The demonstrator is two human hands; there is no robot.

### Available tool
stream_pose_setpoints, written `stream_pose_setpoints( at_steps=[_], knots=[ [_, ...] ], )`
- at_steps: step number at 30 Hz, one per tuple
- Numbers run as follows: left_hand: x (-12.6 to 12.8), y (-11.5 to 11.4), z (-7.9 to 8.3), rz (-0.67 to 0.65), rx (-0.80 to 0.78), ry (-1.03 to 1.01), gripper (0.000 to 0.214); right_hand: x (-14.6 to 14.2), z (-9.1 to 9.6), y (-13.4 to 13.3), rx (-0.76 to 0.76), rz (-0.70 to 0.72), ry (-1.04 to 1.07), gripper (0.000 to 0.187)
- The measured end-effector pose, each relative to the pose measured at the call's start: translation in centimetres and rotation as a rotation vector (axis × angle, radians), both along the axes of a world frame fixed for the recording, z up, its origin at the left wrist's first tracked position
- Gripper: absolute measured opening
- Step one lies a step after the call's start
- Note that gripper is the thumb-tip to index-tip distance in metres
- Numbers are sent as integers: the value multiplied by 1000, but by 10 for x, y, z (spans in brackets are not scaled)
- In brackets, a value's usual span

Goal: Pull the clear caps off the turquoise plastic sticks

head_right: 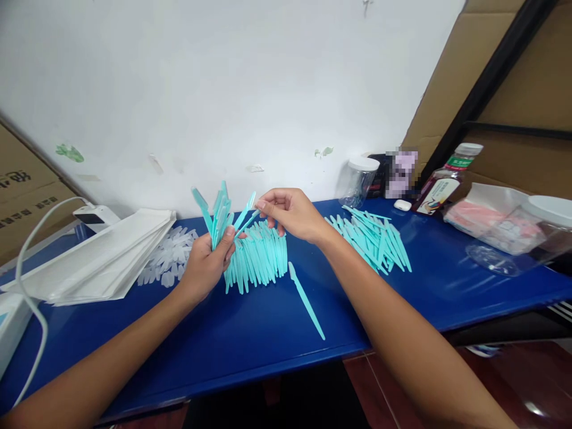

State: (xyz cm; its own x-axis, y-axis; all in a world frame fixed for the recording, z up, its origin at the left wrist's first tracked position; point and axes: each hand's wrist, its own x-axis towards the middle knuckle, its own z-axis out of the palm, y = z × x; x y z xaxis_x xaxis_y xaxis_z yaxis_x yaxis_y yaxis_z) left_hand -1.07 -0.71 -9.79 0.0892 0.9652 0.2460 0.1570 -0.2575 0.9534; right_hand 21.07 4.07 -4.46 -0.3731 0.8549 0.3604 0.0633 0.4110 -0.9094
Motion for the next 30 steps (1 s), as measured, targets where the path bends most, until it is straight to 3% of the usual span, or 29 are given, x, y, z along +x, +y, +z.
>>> stream_pose_setpoints(
  at_steps=[5, 13, 24, 30],
  knots=[
    [-1, 2, -4, 34, 24, 40, 50, 3, 3, -2, 10, -18, -15, 37],
    [-5, 1, -2, 148, 204, 292, 45, 2, -4, 5, 12, -119, -20, 42],
    [-4, -1, 0, 58, 177, 350, 45, 2, -7, 7, 47, -75, -21, 44],
    [-5, 1, 2, 87, 242, 405, 42, 6, -2, 9, 60, -175, -16, 50]
  ],
)
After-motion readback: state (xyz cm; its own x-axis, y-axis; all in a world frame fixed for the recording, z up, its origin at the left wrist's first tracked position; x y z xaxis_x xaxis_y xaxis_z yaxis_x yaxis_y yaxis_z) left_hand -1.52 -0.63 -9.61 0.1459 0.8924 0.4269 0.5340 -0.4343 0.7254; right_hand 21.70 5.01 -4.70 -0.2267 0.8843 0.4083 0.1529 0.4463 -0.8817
